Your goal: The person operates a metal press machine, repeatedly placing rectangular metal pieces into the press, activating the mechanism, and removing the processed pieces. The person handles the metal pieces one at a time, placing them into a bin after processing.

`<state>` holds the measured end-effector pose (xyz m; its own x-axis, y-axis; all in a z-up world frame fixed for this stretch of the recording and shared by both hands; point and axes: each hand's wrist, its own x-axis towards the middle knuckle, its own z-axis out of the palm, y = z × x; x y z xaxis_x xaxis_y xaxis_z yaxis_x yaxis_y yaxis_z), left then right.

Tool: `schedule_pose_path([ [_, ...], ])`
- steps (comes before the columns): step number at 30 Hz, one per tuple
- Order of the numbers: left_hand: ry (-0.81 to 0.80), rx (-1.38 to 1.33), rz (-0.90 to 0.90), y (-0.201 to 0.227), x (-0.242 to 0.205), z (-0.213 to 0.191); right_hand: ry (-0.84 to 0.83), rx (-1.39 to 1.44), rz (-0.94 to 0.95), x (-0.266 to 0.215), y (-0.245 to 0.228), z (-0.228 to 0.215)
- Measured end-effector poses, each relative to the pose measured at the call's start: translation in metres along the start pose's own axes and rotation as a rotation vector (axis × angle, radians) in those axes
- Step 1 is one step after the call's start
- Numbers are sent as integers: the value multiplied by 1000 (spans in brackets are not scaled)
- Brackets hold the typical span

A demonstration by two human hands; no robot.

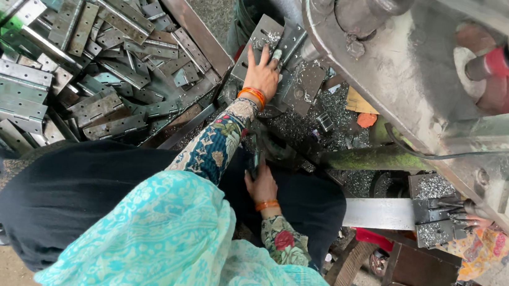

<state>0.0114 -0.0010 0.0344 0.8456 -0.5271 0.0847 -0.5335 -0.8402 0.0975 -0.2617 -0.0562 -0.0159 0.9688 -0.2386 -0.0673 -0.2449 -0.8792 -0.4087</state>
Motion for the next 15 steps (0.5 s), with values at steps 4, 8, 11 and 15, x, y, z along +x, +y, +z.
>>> schedule_pose_path([
  [4, 48, 1, -5, -5, -2, 3, -41, 53, 35, -2, 26, 33],
  [8, 130, -46, -5, -6, -8, 5, -59, 25, -23, 13, 29, 16],
  [11, 237, -148, -29, -26, -31, 14, -118, -27, -41, 27, 11, -24],
  [15, 518, -245, -88, -74, -70, 34, -291, -149, 96, 46, -19, -86],
])
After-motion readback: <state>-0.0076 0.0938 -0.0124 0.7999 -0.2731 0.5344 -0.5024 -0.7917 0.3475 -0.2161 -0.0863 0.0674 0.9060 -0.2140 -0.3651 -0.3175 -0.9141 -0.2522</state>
